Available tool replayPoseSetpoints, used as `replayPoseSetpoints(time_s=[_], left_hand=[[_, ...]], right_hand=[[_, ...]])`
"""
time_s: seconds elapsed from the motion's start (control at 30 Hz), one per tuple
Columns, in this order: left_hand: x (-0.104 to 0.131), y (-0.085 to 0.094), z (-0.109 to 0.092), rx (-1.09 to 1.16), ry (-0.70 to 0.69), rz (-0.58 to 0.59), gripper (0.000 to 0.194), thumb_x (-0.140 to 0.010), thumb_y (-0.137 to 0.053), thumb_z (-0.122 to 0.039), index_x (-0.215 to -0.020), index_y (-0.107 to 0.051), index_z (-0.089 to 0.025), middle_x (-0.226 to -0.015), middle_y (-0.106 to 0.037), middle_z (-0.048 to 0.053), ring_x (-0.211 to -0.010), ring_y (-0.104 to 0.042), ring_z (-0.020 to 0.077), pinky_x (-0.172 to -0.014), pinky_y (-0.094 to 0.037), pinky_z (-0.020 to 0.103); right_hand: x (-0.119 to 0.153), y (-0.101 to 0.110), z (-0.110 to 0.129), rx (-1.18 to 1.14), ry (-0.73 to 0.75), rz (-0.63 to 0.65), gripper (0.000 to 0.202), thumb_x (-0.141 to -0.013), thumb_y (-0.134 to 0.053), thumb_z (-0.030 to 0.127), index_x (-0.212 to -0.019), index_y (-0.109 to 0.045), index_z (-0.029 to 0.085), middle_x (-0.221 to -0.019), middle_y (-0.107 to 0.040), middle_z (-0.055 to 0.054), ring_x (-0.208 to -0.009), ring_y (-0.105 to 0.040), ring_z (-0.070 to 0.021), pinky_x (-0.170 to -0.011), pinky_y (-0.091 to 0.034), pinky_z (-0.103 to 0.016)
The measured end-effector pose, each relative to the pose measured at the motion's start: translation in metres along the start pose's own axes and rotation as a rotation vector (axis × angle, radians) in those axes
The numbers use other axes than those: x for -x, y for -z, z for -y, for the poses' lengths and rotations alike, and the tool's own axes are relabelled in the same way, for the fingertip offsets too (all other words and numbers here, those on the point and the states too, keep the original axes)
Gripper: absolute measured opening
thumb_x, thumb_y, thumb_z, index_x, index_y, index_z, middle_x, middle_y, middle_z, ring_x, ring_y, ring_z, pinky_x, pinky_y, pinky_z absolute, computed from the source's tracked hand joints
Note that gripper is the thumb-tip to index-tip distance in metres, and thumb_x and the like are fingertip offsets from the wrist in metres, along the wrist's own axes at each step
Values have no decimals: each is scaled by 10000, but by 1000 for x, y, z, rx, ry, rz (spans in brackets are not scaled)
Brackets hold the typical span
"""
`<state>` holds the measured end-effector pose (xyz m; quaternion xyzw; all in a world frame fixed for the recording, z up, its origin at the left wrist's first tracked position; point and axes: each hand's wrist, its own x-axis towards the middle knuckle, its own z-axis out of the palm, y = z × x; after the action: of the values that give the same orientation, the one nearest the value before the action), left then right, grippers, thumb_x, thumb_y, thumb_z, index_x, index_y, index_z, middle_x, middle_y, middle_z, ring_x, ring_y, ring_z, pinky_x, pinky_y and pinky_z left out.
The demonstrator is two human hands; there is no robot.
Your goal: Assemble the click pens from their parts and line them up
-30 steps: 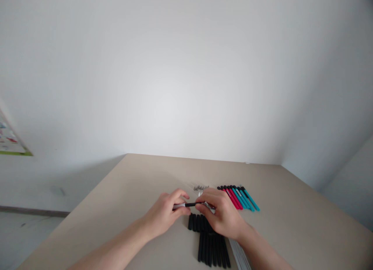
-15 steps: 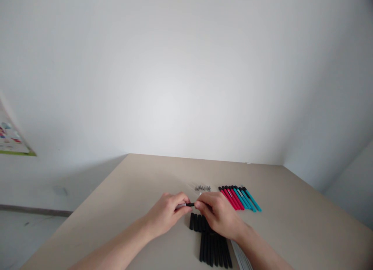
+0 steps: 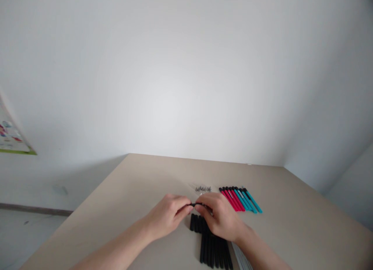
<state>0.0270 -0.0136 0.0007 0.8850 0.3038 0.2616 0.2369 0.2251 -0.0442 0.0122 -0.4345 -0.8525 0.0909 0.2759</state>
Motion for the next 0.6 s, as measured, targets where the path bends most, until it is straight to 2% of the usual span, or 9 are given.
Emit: replayPoseSetpoints(time_s=[0.1, 0.2, 0.3, 0.4, 0.5, 0.6], left_hand=[[1, 0, -3, 22, 25, -3, 155, -922, -449, -253, -910, -593, -195, -762, -622, 14, -680, -550, 140, -625, -388, 224], [3, 2, -7, 9, 16, -25, 151, -884, -472, -191, -1008, -558, -196, -889, -638, 36, -788, -574, 160, -715, -421, 242], [3, 3, -8, -47, -27, -20, 150, -893, -423, -155, -922, -568, -182, -867, -617, 52, -838, -563, 178, -762, -418, 265], [2, 2, -5, -59, -26, -13, 181, -901, -396, -123, -839, -557, -179, -802, -595, 46, -804, -554, 175, -720, -413, 258], [0, 0, -1, -36, -13, -32, 191, -894, -402, -87, -808, -546, -179, -785, -589, 38, -786, -550, 165, -693, -410, 244], [0, 0, 0, -76, -32, -38, 176, -891, -425, -94, -809, -553, -180, -768, -597, 33, -791, -532, 175, -705, -406, 259]], right_hand=[[1, -1, -2, 14, 8, 4, 314, -938, -416, 242, -640, -501, 191, -577, -500, 7, -552, -440, -123, -547, -273, -261], [1, -2, -4, 34, -13, 13, 370, -951, -395, 269, -589, -416, 194, -538, -418, 27, -519, -377, -111, -536, -235, -270], [1, -1, -5, 34, -31, 18, 388, -957, -377, 283, -581, -331, 197, -530, -356, 39, -508, -334, -105, -533, -206, -276], [1, 0, -6, 25, -45, 30, 393, -957, -369, 298, -586, -282, 199, -526, -321, 45, -497, -302, -103, -528, -187, -280], [1, 0, -5, 31, -59, 50, 404, -953, -368, 305, -580, -256, 199, -513, -286, 50, -479, -264, -102, -519, -170, -285], [2, 0, -6, 49, -59, 56, 376, -941, -378, 281, -591, -267, 202, -522, -314, 45, -490, -282, -105, -525, -174, -285]])
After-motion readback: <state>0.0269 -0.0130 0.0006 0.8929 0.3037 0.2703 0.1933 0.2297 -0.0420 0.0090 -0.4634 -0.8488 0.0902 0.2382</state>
